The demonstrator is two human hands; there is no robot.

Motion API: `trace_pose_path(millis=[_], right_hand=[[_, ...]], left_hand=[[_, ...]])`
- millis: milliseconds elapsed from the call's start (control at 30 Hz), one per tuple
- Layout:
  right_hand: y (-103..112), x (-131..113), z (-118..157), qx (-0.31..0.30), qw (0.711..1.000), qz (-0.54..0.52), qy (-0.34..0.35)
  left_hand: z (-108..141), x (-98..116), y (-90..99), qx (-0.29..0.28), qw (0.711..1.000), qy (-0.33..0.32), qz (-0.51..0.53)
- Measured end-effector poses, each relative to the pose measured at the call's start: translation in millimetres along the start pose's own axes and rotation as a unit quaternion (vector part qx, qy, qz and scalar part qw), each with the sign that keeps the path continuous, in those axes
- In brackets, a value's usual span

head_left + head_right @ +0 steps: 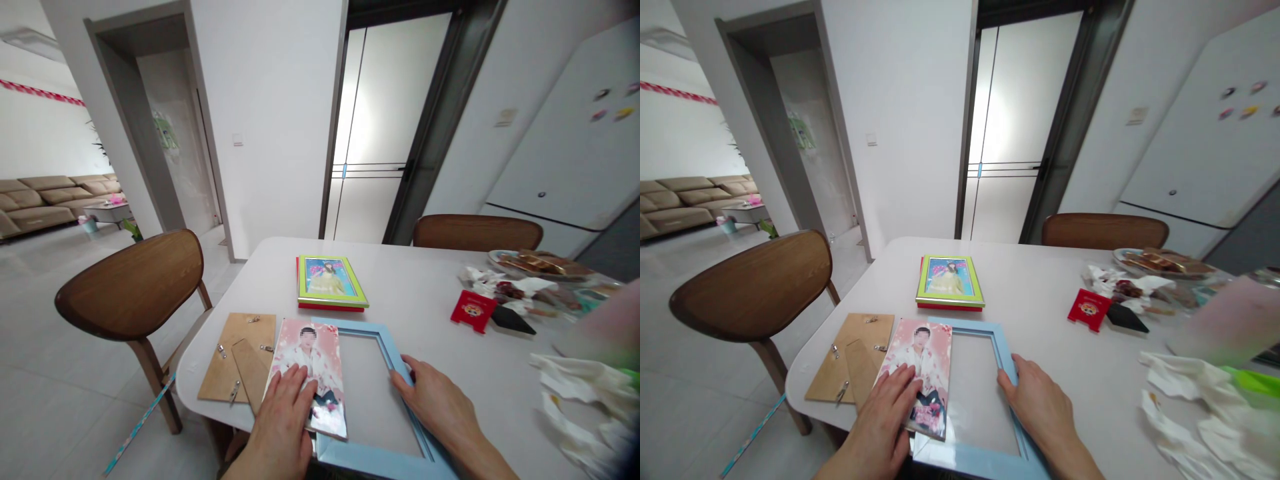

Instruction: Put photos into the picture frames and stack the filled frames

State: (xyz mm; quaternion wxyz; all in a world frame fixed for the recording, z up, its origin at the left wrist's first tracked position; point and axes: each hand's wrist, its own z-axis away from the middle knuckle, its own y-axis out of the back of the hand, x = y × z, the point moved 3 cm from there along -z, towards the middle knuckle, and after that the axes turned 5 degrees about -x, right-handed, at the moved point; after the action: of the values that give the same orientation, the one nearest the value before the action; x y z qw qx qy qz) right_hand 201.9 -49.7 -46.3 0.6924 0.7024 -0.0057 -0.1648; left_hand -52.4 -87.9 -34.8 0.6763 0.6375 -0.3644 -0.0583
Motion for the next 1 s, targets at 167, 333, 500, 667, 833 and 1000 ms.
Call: trace_pose_path(millis=[167, 333, 500, 667, 833, 1000], right_hand=[[16.7, -10.4, 3.7, 0.066, 0.992, -0.089, 0.065], [24.2, -56.9, 26.2, -0.097, 0.9, -0.4, 0.142], [7.0, -93.1, 39.3, -0.21, 0.683, -0.698, 0.032], [14.7, -58.4, 23.0, -0.139, 0.637, -0.758, -0.011], [20.4, -18.9, 9.8, -0.19, 0.744, -0.638, -0.049], [11.7, -21.7, 3.9, -0.177, 0.835, -0.521, -0.011]], left_hand=[[-8.0, -6.4, 6.4, 0.051, 0.998, -0.003, 0.035], [-11.7, -2.3, 36.8, 0.261, 0.914, 0.056, 0.307], [-27.7, 29.1, 20.8, 0.263, 0.674, 0.111, 0.681], [-29.1, 32.7, -2.0, 0.211, 0.673, 0.082, 0.704], [-15.9, 19.5, -16.1, 0.127, 0.893, 0.049, 0.429], [-13.3, 26.2, -30.8, -0.009, 0.978, -0.087, 0.192]])
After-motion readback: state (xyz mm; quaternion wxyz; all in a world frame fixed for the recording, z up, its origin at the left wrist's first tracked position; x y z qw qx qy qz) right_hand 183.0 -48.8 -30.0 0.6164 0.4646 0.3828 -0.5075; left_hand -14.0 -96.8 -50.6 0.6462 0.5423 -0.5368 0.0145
